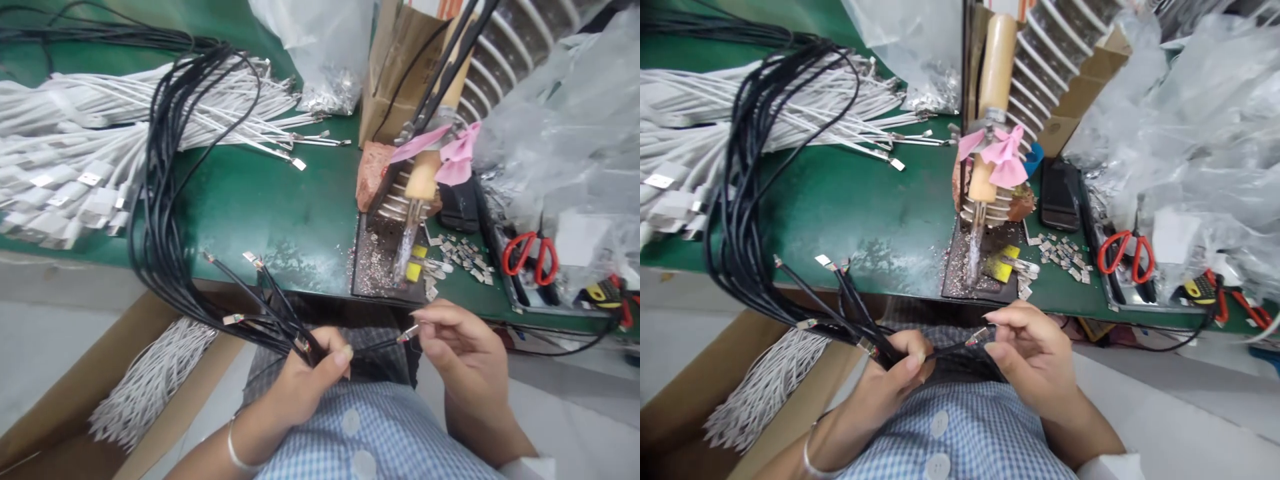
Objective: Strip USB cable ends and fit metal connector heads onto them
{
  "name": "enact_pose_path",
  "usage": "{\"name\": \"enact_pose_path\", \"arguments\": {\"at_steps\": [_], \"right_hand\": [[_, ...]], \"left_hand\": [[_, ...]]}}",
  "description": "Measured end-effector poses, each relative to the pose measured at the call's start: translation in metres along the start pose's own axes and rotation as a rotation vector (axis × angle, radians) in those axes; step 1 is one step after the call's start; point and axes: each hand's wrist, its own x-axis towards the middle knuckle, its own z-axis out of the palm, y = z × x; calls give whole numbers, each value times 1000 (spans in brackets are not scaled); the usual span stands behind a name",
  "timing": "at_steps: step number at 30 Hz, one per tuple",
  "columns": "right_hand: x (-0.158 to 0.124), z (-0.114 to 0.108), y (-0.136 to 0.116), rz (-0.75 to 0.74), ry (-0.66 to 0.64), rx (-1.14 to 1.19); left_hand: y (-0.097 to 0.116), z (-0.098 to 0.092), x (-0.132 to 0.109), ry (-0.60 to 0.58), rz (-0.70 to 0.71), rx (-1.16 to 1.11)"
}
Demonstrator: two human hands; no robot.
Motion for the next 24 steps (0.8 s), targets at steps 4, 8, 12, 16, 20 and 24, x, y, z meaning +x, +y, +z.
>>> {"name": "enact_pose_path", "arguments": {"at_steps": [4, 8, 12, 16, 20, 24], "right_hand": [[5, 4, -3, -17, -61, -7], [6, 2, 1, -19, -102, 20], [4, 1, 5, -10, -111, 9], [3, 4, 5, 15, -153, 15], [4, 5, 6, 31, -168, 18], [5, 3, 8, 45, -179, -6]], "left_hand": [[0, -3, 2, -69, -30, 39], [4, -2, 3, -101, -107, -8], [10, 5, 4, -123, -141, -4], [19, 10, 8, -123, -51, 105], [28, 12, 11, -162, 57, 216], [30, 13, 12, -157, 50, 216]]}}
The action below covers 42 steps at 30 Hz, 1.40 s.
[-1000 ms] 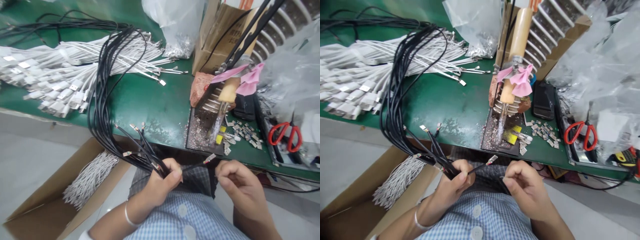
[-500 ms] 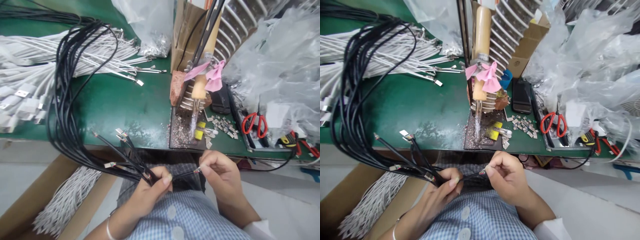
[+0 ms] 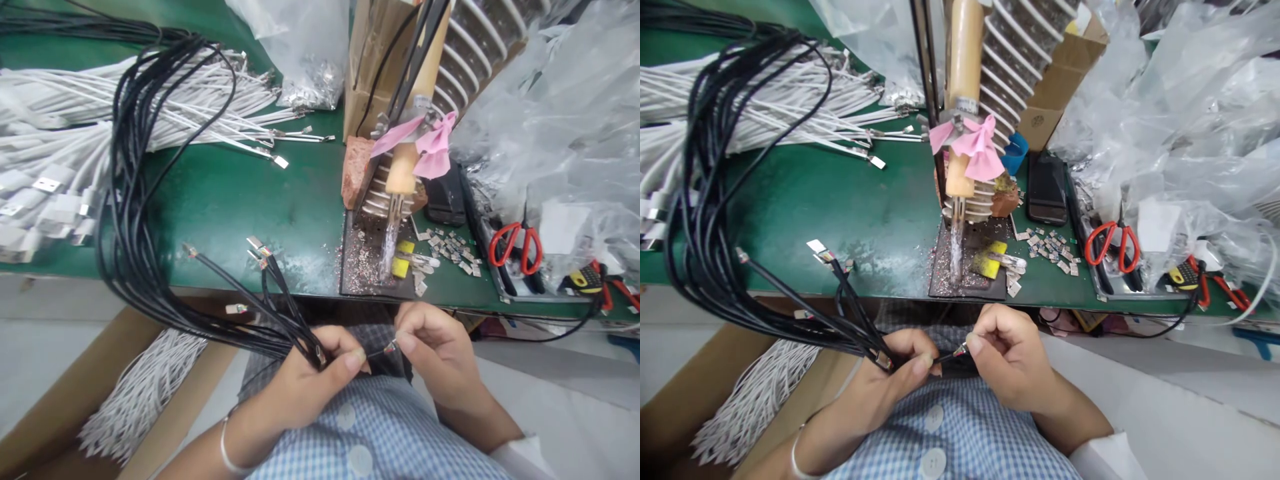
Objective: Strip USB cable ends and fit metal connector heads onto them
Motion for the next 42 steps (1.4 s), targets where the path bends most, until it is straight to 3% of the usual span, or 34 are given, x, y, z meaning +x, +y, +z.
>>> {"name": "enact_pose_path", "arguments": {"at_steps": [11, 19, 28, 36, 42], "right_hand": [[2, 0, -7, 52, 0, 30], [2, -1, -3, -74, -9, 37], [0, 0, -4, -39, 29, 57], [-2, 0, -1, -33, 16, 97], [-2, 0, -5, 16, 41, 96]], "left_hand": [[0, 1, 2, 47, -10, -11], [2, -1, 2, 54, -5, 41], [18, 4, 2, 104, -25, 12], [8, 2, 1, 108, 17, -9], [18, 6, 2, 122, -6, -6]]}}
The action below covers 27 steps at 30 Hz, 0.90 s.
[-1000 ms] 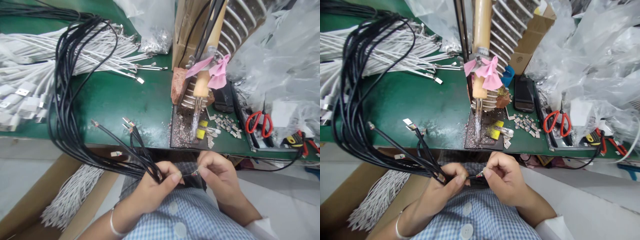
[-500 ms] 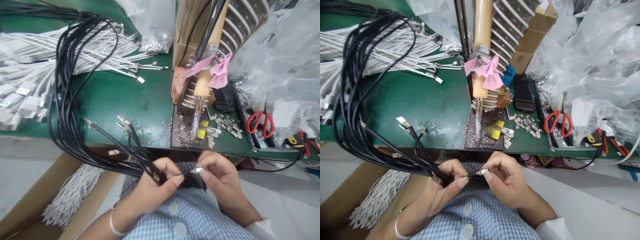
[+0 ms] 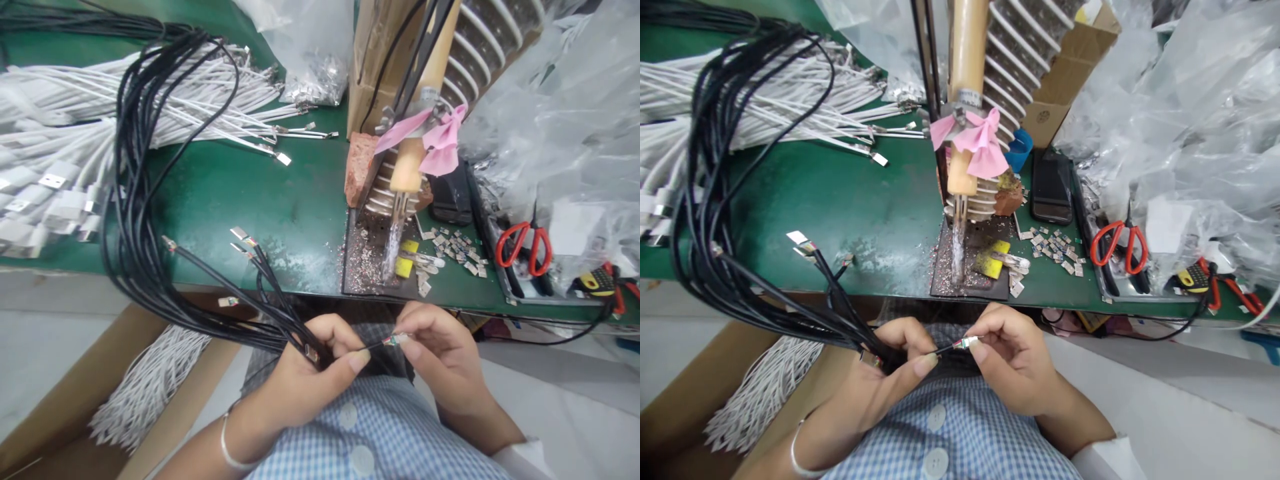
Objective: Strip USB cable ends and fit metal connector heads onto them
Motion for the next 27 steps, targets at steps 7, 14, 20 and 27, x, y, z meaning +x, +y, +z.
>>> {"name": "enact_pose_path", "arguments": {"at_steps": [7, 14, 20, 27], "right_hand": [[-1, 0, 0, 6, -17, 12], [-1, -1, 1, -3, -35, 42], [-3, -1, 1, 1, -45, 52], [-1, 0, 0, -2, -37, 42]], "left_hand": [[0, -1, -1, -19, 12, -1], [-2, -3, -1, -8, 18, 3], [3, 0, -1, 0, 5, -2], [8, 1, 0, 8, -25, 27]]}}
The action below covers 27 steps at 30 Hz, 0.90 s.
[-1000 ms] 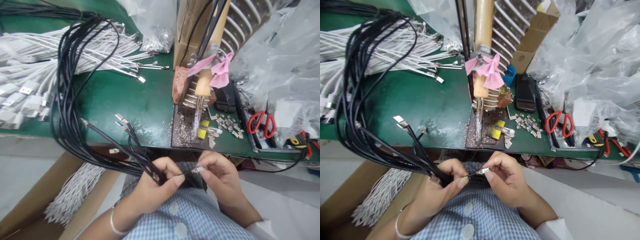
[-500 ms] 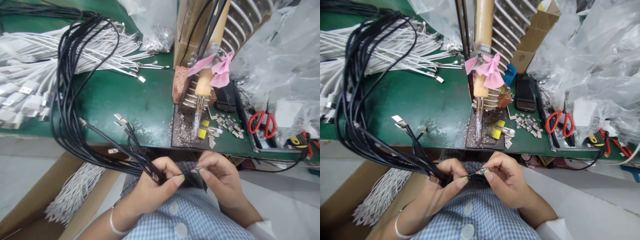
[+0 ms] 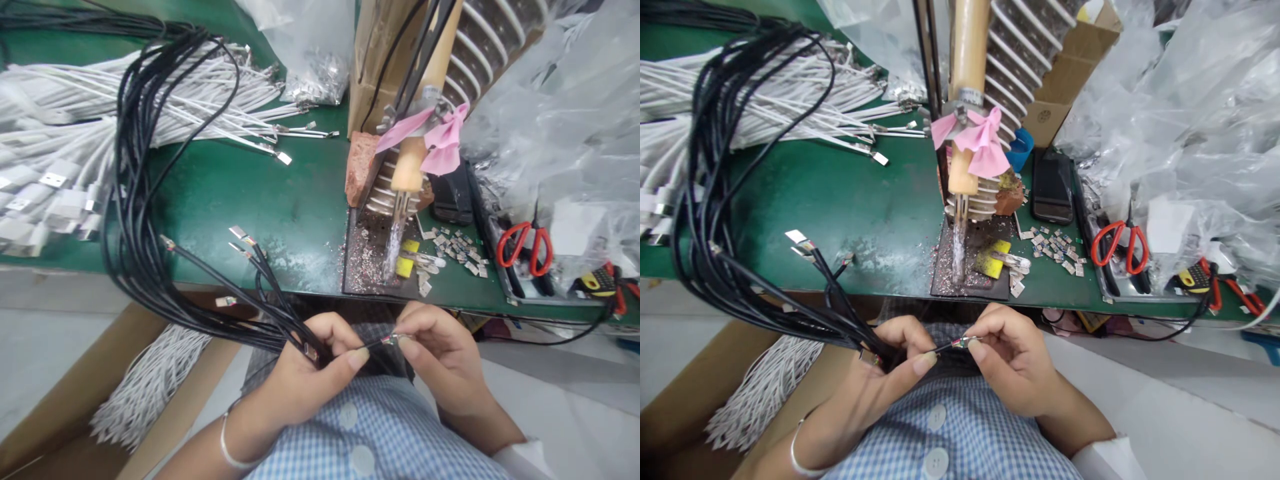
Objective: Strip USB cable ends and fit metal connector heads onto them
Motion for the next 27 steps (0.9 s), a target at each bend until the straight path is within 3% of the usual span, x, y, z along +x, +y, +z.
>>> {"name": "enact_pose_path", "arguments": {"at_steps": [17, 27], "right_hand": [[1, 0, 2, -30, -20, -14], [3, 0, 0, -4, -5, -12]], "left_hand": [[1, 0, 0, 22, 12, -3], [-9, -3, 0, 25, 39, -13]]}}
